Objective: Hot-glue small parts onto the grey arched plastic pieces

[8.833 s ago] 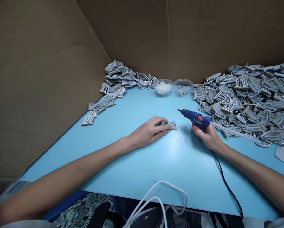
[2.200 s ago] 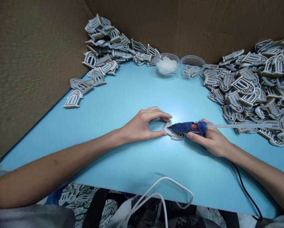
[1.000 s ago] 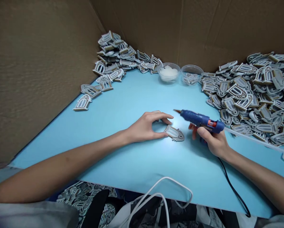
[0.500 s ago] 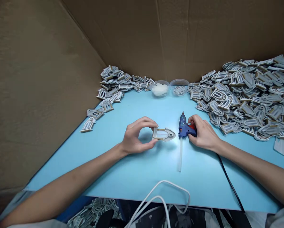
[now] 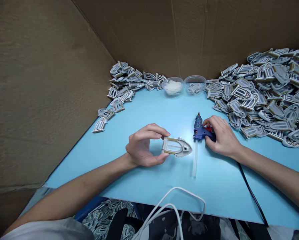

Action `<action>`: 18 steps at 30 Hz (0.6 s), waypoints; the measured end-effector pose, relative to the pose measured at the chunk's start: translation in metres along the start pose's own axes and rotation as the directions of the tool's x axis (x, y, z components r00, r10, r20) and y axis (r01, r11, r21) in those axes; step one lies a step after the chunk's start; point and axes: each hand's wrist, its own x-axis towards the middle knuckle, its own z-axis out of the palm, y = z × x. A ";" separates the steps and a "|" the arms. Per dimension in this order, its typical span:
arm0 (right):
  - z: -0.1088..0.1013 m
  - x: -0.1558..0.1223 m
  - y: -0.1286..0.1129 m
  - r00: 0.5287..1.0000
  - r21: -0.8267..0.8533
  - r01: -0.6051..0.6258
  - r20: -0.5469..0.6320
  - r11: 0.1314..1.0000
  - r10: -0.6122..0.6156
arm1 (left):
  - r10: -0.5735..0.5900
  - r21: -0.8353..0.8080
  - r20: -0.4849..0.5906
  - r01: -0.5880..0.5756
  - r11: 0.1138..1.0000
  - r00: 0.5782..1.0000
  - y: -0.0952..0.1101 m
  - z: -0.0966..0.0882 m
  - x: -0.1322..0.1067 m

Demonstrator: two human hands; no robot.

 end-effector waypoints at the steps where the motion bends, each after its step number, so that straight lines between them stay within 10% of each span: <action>1: 0.000 0.000 0.000 1.000 -0.005 -0.007 0.005 1.000 0.007 | 0.001 -0.004 0.005 -0.001 1.000 1.000 0.000 0.000 0.000; 8: -0.002 0.002 -0.005 0.970 0.191 -0.241 0.063 0.952 0.233 | -0.126 -0.034 -0.100 0.123 0.992 0.987 -0.006 -0.001 -0.003; 12: -0.007 0.006 -0.010 0.905 0.709 -0.344 0.076 0.615 0.419 | -0.286 0.001 -0.166 0.290 0.957 0.944 -0.014 -0.004 -0.005; 18: -0.006 0.009 -0.013 0.866 0.863 -0.340 0.132 0.374 0.483 | -0.347 -0.007 -0.177 0.352 0.936 0.921 -0.017 -0.006 -0.005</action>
